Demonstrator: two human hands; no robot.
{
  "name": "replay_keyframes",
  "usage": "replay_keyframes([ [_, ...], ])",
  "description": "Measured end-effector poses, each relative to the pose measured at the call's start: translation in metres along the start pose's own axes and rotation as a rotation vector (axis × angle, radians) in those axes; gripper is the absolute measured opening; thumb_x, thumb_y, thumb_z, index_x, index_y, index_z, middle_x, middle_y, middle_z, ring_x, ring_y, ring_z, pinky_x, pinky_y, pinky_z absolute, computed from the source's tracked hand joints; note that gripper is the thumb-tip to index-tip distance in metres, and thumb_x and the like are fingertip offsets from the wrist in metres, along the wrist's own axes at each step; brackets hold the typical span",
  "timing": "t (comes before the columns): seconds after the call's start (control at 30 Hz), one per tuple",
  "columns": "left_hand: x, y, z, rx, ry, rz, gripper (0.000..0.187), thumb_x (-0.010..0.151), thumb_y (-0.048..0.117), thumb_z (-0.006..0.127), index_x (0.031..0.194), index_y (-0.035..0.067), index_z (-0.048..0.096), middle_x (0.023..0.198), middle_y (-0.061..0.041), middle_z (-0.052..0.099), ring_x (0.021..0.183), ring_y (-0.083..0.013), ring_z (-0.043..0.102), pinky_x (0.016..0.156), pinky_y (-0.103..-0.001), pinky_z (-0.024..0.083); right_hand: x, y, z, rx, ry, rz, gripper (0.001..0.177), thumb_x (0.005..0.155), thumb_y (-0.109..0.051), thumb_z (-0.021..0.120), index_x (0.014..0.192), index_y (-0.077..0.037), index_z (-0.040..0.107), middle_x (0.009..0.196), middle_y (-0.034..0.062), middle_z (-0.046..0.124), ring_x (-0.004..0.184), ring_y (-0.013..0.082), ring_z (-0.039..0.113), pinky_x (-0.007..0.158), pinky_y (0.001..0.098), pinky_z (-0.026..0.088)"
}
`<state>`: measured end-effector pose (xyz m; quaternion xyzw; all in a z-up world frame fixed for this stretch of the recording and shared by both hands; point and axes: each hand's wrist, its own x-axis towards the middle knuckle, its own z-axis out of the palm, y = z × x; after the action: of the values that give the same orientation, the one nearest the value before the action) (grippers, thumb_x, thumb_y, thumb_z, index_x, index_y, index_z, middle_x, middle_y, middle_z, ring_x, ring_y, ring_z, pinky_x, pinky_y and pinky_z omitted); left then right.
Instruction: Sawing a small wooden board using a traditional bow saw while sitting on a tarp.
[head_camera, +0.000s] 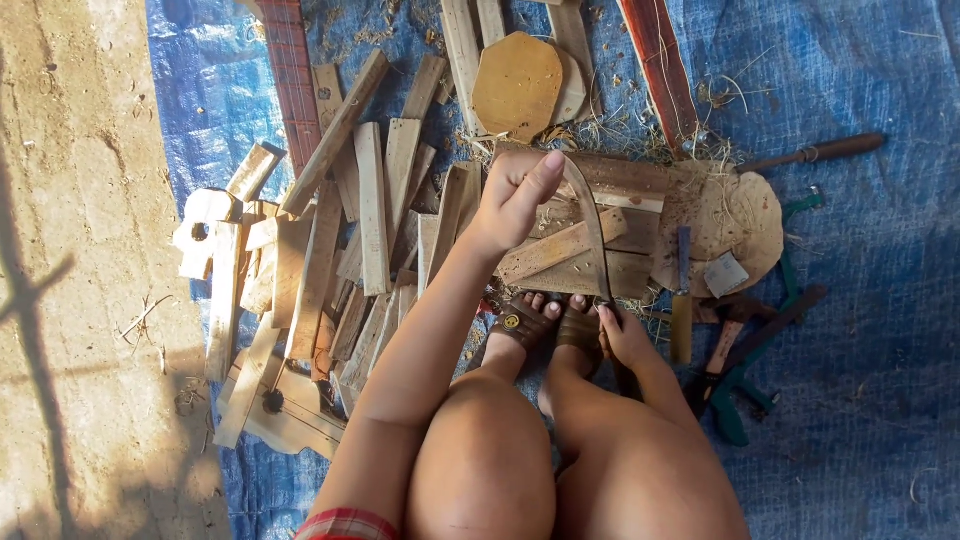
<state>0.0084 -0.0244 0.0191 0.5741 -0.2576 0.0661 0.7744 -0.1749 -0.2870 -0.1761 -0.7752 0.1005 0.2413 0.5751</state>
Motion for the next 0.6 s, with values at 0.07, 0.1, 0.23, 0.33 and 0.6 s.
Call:
replay_keyframes([
  [0.07, 0.001, 0.002, 0.002, -0.005, 0.004, 0.005, 0.055, 0.11, 0.017, 0.047, 0.056, 0.018, 0.038, 0.054, 0.01, 0.031, 0.06, -0.0088, 0.023, 0.055, -0.023, 0.031, -0.001, 0.0, 0.002, -0.048, 0.017, 0.003, 0.053, 0.11, -0.041, 0.046, 0.077, -0.002, 0.061, 0.049, 0.0159, 0.063, 0.042, 0.0275, 0.064, 0.051, 0.0394, 0.053],
  [0.1, 0.001, 0.002, 0.004, -0.015, 0.005, 0.007, 0.055, 0.109, 0.017, 0.048, 0.055, 0.018, 0.039, 0.055, 0.011, 0.031, 0.062, -0.0093, 0.021, 0.054, -0.023, 0.032, -0.004, 0.0, 0.004, -0.094, 0.039, 0.009, 0.051, 0.11, -0.042, 0.048, 0.08, -0.002, 0.062, 0.051, 0.0163, 0.064, 0.044, 0.0285, 0.066, 0.052, 0.0403, 0.054],
  [0.23, -0.001, -0.004, -0.002, 0.012, 0.038, 0.015, 0.055, 0.11, 0.018, 0.046, 0.056, 0.018, 0.039, 0.054, 0.009, 0.031, 0.061, -0.0099, 0.022, 0.054, -0.023, 0.031, -0.007, -0.002, 0.015, -0.135, 0.062, 0.005, 0.05, 0.109, -0.042, 0.05, 0.079, -0.004, 0.062, 0.05, 0.0139, 0.065, 0.046, 0.0272, 0.068, 0.052, 0.0394, 0.054],
  [0.33, -0.004, -0.01, -0.009, -0.025, 0.072, 0.016, 0.055, 0.113, 0.017, 0.04, 0.058, 0.017, 0.037, 0.058, 0.009, 0.029, 0.059, -0.0061, 0.024, 0.055, -0.022, 0.028, -0.011, -0.008, 0.018, -0.152, 0.054, 0.01, 0.051, 0.109, -0.04, 0.049, 0.079, -0.003, 0.065, 0.05, 0.0148, 0.065, 0.048, 0.0288, 0.069, 0.053, 0.0383, 0.054],
  [0.6, -0.01, -0.006, -0.03, -0.264, 0.099, 0.071, 0.054, 0.11, 0.015, 0.043, 0.057, 0.014, 0.034, 0.058, 0.003, 0.02, 0.057, -0.0141, 0.014, 0.053, -0.026, 0.021, -0.001, 0.021, 0.028, -0.467, 0.185, 0.121, 0.058, 0.107, -0.049, 0.049, 0.121, 0.004, 0.068, 0.077, 0.0247, 0.073, 0.074, 0.0393, 0.074, 0.064, 0.0461, 0.058],
])
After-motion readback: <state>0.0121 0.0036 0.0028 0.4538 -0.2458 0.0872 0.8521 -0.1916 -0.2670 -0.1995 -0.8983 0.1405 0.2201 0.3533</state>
